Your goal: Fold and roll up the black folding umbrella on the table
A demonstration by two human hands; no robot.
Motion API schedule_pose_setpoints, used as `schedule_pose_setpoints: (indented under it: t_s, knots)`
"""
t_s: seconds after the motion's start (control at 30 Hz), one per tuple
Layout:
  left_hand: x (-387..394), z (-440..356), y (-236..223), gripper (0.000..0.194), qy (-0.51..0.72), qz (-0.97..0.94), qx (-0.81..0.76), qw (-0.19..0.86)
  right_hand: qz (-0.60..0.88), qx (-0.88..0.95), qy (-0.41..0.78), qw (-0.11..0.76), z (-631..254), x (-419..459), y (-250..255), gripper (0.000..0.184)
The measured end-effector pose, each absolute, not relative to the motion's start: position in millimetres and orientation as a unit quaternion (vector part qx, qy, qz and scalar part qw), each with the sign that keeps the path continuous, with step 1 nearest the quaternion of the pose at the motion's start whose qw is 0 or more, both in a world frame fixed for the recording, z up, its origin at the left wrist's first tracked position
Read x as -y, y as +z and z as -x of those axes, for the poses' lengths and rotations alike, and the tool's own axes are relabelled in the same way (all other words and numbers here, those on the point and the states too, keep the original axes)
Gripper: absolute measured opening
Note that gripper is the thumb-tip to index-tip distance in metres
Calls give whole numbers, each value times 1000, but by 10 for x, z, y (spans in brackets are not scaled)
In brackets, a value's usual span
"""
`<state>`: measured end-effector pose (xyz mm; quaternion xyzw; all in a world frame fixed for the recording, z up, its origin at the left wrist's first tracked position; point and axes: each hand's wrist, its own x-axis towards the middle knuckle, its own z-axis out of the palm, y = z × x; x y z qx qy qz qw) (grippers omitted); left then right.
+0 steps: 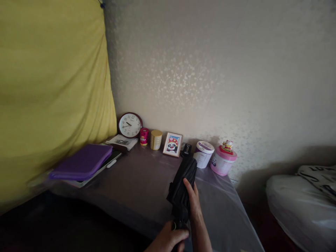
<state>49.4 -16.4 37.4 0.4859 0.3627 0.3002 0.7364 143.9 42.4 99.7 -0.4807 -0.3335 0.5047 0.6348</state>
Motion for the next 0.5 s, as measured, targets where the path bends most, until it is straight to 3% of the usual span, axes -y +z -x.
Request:
schedule_pose_setpoints:
  t_s: [0.13,0.27,0.4,0.5]
  knots:
    - [112,-514,210,19,381,-511,-459,619,540,354,451,616,-1412,-511,952,63]
    - [98,-426,220,37,430,-546,-502,514,549,344,432,627,-1410,-558,872,65]
    - [135,-345,425,31,336,-500,-356,715,524,314,482,628,-1451,-591,810,60]
    - [159,-388,492,33,308,-440,-320,781,545,324,486,601,-1470,-615,790,59]
